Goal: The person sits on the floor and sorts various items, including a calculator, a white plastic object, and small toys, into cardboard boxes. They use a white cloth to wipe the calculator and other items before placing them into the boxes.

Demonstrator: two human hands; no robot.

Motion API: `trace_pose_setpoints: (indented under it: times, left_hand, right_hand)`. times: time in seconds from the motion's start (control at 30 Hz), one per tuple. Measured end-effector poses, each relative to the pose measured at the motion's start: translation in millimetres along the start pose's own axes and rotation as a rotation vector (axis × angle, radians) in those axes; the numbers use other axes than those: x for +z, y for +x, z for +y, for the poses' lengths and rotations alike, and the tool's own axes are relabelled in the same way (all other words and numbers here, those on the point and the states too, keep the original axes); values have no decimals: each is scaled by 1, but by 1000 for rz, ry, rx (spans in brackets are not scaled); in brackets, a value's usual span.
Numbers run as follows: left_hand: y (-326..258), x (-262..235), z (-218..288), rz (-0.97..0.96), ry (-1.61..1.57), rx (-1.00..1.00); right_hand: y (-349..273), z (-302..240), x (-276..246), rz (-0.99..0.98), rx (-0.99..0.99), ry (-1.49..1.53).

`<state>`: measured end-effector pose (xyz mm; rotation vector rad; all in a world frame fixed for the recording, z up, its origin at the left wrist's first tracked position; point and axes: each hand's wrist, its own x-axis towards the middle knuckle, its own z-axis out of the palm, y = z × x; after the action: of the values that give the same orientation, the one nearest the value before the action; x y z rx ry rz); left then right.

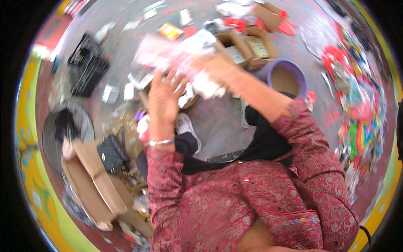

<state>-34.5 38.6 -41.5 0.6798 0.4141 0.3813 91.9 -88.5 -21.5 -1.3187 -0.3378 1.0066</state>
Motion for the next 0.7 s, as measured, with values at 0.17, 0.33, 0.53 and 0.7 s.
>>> trace_pose_setpoints:
  times: [0.17,0.33,0.53,0.7]
  left_hand:
    - [-50,34,-77,-381,1197,261]
    - [-88,31,-84,-1193,1633,57]
    - [-97,-10,-106,-989,1977,403]
    - [-105,-15,-103,-1037,2062,265]
  right_hand:
    - [31,0,-38,337,-57,154]
    - [65,75,-37,342,235,139]
    - [86,127,-29,269,272,331]
    - [78,167,6,185,310,386]
